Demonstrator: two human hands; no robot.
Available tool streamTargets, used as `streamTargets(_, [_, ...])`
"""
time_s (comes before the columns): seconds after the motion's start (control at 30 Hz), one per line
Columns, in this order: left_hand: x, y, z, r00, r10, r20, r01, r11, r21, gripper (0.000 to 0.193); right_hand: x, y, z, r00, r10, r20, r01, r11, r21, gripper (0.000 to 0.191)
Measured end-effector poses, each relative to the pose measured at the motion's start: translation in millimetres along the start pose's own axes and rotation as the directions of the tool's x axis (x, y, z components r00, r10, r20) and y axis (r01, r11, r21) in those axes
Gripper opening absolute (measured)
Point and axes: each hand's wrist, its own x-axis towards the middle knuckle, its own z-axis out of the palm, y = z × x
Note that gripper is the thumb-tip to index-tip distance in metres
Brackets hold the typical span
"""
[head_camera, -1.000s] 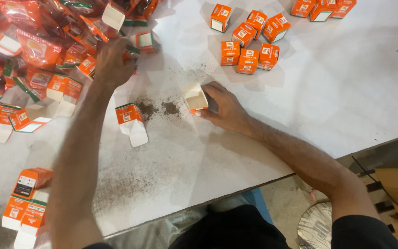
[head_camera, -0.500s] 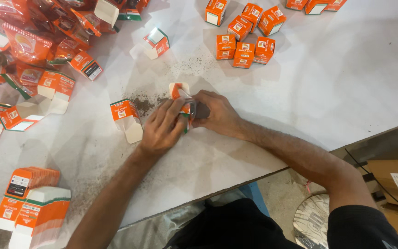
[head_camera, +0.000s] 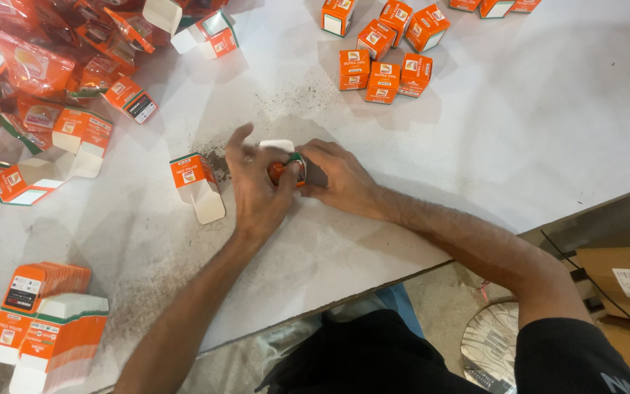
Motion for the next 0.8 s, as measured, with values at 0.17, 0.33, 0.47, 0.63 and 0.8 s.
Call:
streamTargets(0.17, [19.0,-37.0,3.8,0.914,-0.359,0.188,0.404,0.782,-0.474,0.041,7.7,16.2,14.5,0.997,0.072,-0.022,-0.071,0.996,0.053,0.079])
streamTargets(0.33, [43.6,-62.8,6.8,0.895,-0.367,0.255,0.446,0.703,-0.554,0.015,22.9,25.0,24.3,0.999,-0.012,-0.043,0.013,1.0,0.024,0.066])
streamTargets(0.47, [43.6,-78.0,-11.7,0.863,-0.313,0.397,0.493,0.693,-0.525,0.018,35.6,29.6,26.8,0.997,-0.08,0.002,0.08,0.997,-0.003,0.065])
streamTargets(0.63, [64.4,-114.4,-39.0,0.767,-0.308,0.563,0.642,0.389,-0.661,0.021,61.0,44.8,45.4,0.993,-0.117,-0.003,0.116,0.987,-0.11,0.062])
streamTargets(0.8, [19.3,-64.8,2.7,0.85,-0.304,0.43,0.512,0.673,-0.534,0.012,-6.2,21.7,24.3,0.998,-0.063,0.007,0.064,0.997,-0.032,0.052])
